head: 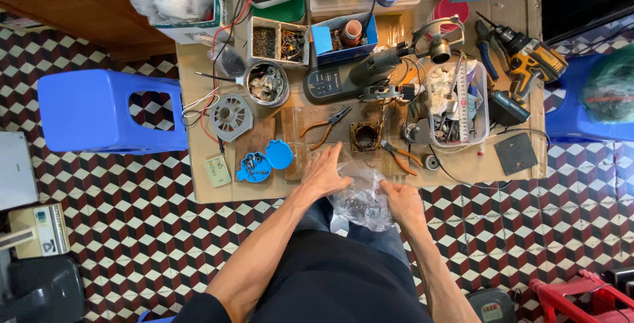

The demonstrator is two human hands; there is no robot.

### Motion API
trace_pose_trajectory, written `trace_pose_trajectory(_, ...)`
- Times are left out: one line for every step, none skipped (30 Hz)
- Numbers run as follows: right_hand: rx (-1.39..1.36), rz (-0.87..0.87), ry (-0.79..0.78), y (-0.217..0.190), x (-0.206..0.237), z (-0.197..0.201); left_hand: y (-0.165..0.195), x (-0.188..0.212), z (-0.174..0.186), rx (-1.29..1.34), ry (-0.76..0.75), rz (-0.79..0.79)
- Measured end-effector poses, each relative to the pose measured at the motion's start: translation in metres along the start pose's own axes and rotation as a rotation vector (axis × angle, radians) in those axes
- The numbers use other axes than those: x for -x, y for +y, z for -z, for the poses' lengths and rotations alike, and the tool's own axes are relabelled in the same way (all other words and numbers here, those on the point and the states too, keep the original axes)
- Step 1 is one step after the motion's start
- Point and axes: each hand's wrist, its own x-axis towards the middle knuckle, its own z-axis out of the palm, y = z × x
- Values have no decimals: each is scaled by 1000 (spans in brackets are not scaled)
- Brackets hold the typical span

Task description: The person unpacks a small electrical component from a plastic bag, then uses pliers to strip and adjust wires on the component. They repeatedly reposition the component and wires on the workbench while manipulating them with both hands.

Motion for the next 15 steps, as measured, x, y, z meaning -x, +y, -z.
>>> trace_pose_trajectory(90,14,29,0,-1,1,10,-9,0,14,7,29)
trace_pose_trajectory(77,-2,34,-1,-1,2,21,-19,-2,-12,59,-3)
trace_pose_trajectory(63,-16,37,-2,-1,3,30,-28,-4,-38,113,-34)
trace_pose_trajectory(51,-28,38,-4,0,4,38,-36,-5,-63,169,-63)
trace_pose_trajectory(7,-28,42,-6,1,4,44,-44,-8,-125,173,-102)
trace_pose_trajectory(-35,-26,49,-7,3,5,49,-53,-12,-186,180,-143)
trace_pose_trajectory(-78,-24,56,-9,5,7,53,-61,-15,-246,187,-185)
trace_pose_trajectory(-127,-63,57,-10,6,9,54,-68,-18,-274,162,-181)
trace_pose_trajectory(-175,-100,57,-10,8,11,54,-74,-20,-301,139,-176)
trace_pose_trajectory(-221,-139,55,-10,9,14,54,-78,-23,-326,115,-169)
trace_pose_trajectory(-297,-147,44,-10,9,17,55,-80,-25,-313,107,-171)
trace_pose_trajectory(-375,-154,30,-10,9,19,54,-81,-24,-303,98,-171)
trace_pose_trajectory(-457,-159,18,-10,7,19,52,-82,-23,-297,91,-173)
trace_pose_trajectory(-449,-132,52,-10,4,20,50,-85,-21,-268,73,-171)
trace_pose_trajectory(-437,-108,84,-10,0,19,51,-85,-16,-238,54,-164)
